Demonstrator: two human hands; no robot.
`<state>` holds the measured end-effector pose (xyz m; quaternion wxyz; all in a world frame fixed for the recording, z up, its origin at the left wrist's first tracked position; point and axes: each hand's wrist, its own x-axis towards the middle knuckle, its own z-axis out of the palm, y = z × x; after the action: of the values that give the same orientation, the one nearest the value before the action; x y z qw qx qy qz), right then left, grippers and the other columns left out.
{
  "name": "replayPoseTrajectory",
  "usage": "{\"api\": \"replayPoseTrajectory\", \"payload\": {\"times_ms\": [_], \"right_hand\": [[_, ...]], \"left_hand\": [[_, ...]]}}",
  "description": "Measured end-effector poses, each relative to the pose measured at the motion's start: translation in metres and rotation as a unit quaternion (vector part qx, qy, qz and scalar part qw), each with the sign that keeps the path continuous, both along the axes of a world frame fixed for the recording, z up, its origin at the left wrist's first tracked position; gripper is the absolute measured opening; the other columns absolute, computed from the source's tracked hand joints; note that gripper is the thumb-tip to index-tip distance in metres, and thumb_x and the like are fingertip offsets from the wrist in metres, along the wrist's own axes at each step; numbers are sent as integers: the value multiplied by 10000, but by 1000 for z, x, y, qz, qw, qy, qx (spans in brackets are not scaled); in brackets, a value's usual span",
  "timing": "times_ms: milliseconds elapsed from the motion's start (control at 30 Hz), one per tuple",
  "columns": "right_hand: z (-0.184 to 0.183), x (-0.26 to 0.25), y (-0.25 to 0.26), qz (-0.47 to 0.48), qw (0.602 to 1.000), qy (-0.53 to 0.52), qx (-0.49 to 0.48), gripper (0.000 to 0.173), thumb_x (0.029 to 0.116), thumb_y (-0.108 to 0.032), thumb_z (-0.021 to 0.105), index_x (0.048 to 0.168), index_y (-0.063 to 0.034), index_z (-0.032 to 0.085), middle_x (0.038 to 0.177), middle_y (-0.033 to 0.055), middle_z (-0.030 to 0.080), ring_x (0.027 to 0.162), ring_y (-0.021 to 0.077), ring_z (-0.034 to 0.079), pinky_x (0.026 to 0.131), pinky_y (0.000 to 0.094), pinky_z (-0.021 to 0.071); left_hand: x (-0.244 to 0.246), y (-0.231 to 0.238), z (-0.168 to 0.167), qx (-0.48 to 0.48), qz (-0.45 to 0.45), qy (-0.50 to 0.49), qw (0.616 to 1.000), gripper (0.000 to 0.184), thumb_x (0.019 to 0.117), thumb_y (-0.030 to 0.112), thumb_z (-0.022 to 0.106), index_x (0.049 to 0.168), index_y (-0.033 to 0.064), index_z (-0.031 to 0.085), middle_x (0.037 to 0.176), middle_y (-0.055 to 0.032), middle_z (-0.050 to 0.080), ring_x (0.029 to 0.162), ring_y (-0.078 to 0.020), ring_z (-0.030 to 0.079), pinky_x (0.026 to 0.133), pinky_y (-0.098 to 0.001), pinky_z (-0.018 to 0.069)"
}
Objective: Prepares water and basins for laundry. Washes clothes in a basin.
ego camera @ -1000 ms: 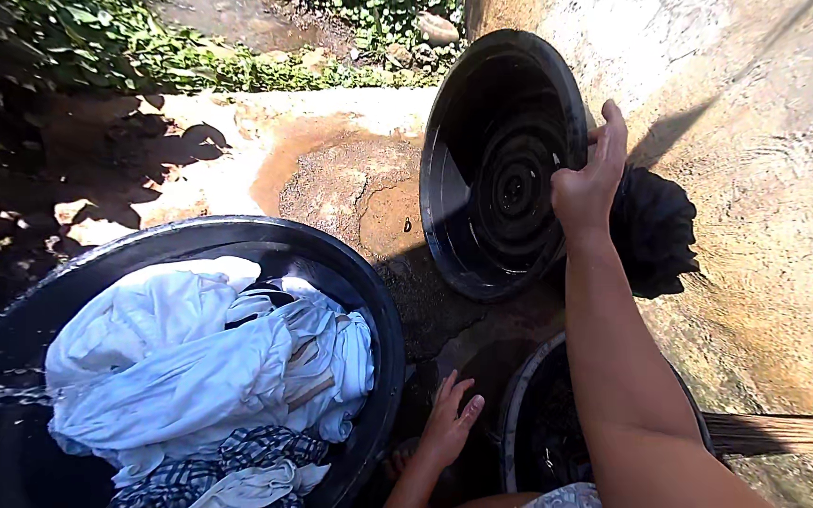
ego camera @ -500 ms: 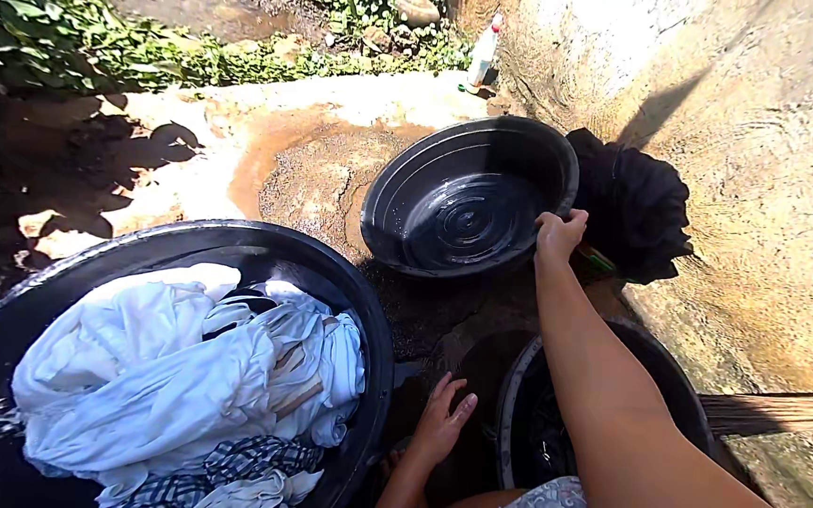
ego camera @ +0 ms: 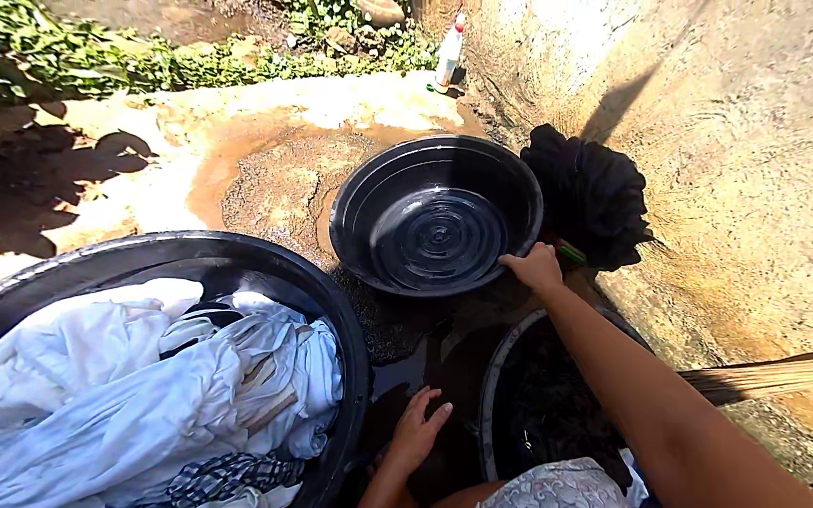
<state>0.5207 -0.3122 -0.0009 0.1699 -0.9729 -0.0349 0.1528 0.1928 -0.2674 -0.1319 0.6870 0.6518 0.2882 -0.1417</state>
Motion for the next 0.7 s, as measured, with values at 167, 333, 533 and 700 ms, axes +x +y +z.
{"api": "replayPoseTrajectory", "payload": {"times_ms": [167, 333, 533, 700], "right_hand": [[-37, -38, -28, -49, 979, 185, 73, 747, 973, -517, 658, 1434, 35, 453, 1313, 273, 565, 1061, 338, 637, 893, 480, 536], [-47, -66, -24, -147, 944, 253, 153, 554, 1034, -341, 606, 1437, 6, 451, 1202, 210, 586, 906, 239, 619, 762, 359, 519], [-56, -151, -13, -191, 890, 351, 220, 625, 1038, -405, 602, 1469, -9, 385, 1194, 183, 571, 849, 209, 611, 701, 338, 516], [-98, -147, -12, -271, 849, 380, 247, 442, 1059, -326, 581, 1358, -9, 505, 1066, 142, 577, 745, 158, 581, 620, 274, 488]], "left_hand": [[-2, -5, 8, 1, -12, 1, 1000, 516, 1046, 386, 546, 1444, 59, 541, 1612, -174, 371, 1487, -285, 368, 1201, -478, 325], [-21, -8, 12, -2, -8, 10, 1000, 512, 1044, 377, 546, 1442, 55, 545, 1579, -169, 424, 1464, -275, 404, 1193, -466, 341], [-32, -8, 11, -16, 14, 29, 999, 521, 1030, 394, 559, 1440, 73, 548, 1527, -149, 487, 1407, -261, 471, 1150, -467, 400], [-26, 2, 10, -4, -6, 36, 999, 518, 1040, 381, 554, 1454, 69, 534, 1531, -158, 482, 1396, -271, 485, 1142, -471, 408]]}}
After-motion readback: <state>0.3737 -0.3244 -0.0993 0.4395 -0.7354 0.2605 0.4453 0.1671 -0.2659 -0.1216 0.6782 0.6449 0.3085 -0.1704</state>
